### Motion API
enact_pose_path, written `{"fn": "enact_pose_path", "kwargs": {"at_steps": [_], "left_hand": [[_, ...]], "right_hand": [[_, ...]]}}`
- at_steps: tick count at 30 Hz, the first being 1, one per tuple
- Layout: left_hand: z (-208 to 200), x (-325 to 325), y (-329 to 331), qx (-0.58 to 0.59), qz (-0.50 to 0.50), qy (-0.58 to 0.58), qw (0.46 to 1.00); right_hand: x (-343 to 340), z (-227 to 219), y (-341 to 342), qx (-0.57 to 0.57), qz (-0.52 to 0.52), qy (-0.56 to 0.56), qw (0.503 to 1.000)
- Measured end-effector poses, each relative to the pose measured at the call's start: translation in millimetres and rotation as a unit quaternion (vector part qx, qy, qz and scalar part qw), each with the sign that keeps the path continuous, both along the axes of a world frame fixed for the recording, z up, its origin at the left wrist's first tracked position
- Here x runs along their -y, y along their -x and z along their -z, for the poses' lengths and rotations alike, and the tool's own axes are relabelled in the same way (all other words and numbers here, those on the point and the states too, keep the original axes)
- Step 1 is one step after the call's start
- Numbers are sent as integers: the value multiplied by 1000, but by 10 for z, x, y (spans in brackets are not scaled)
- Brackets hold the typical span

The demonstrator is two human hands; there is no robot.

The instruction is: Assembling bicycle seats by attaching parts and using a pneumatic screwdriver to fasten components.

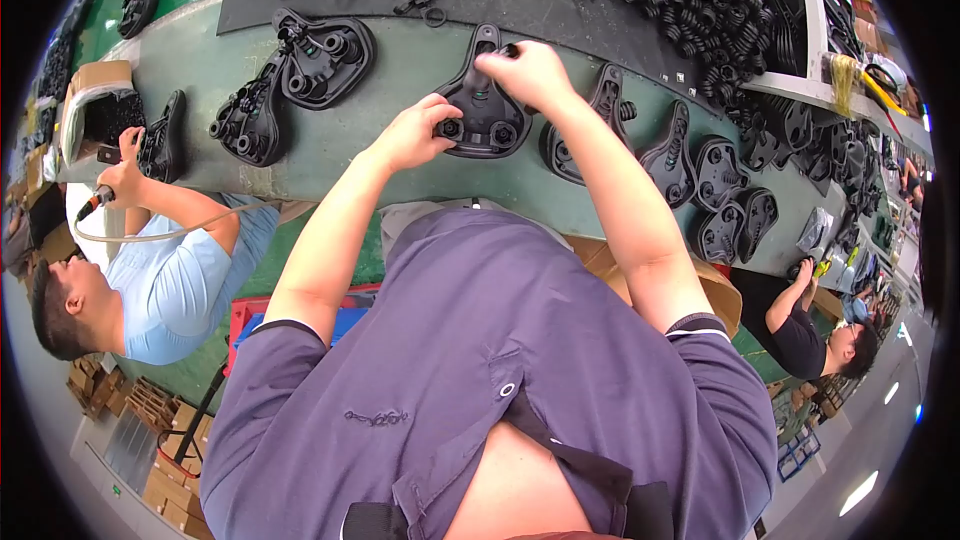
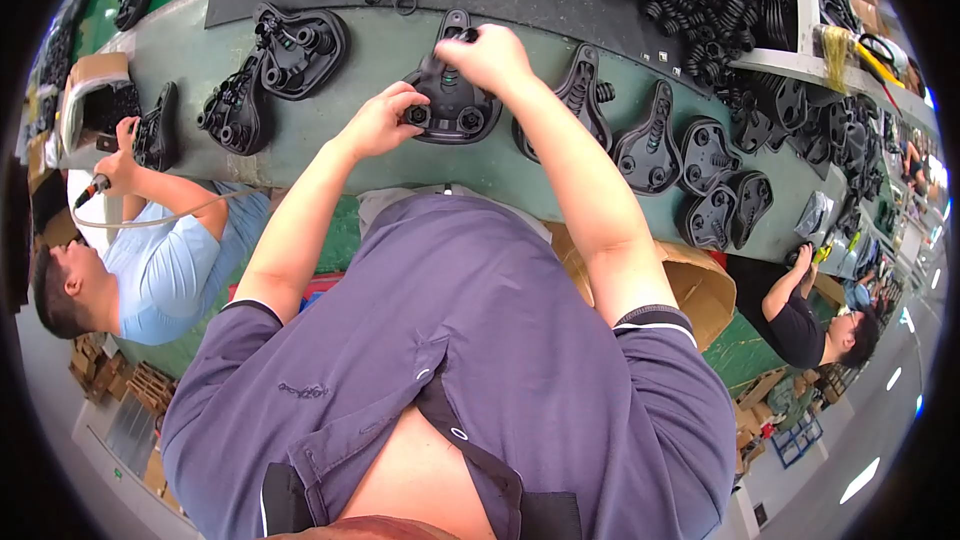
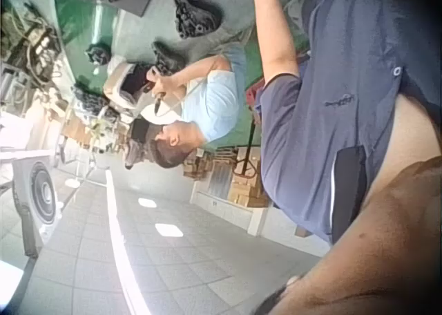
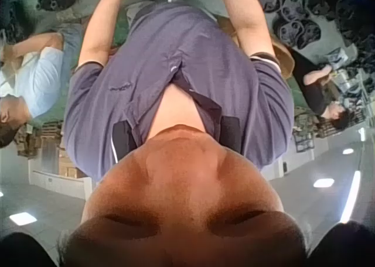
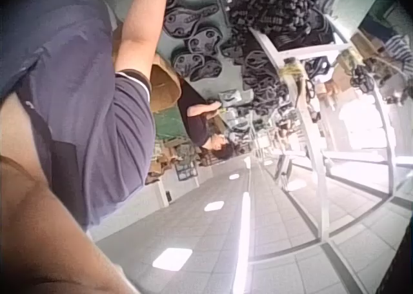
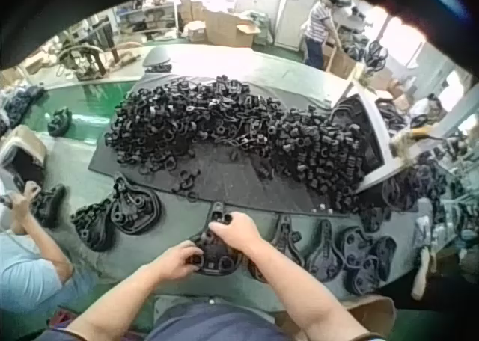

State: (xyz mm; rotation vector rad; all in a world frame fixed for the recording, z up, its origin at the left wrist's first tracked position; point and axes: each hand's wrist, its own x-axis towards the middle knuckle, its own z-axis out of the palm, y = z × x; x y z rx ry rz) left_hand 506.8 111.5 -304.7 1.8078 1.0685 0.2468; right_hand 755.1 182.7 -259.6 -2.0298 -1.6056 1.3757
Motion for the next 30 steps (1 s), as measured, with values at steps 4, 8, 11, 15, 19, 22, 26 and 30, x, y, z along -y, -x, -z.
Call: {"fn": "enact_pose_path", "kwargs": {"at_steps": [4, 8, 11, 15, 19, 22, 26, 30], "left_hand": [[58, 29, 2, 8, -30, 43, 999], [30, -39, -37, 29, -15, -23, 999], [-56, -32, -82, 24, -74, -40, 996], [158, -111, -525, 2, -266, -83, 960], [329, -61, -749, -80, -279, -184, 939], [478, 25, -752, -86, -312, -240, 915], [432, -107, -785, -127, -299, -184, 928], [657, -341, -473, -61, -368, 89, 923]], "right_hand": [[496, 364, 374, 145, -86, -115, 979], [578, 493, 389, 124, -39, -121, 984], [593, 374, 277, 183, -91, -160, 966], [794, 619, 320, 185, -54, -210, 958], [842, 871, 298, 135, -24, -273, 952], [864, 884, 349, 153, -9, -329, 932], [693, 768, 343, 136, 4, -329, 935], [726, 593, 46, -91, 43, -177, 979]]}}
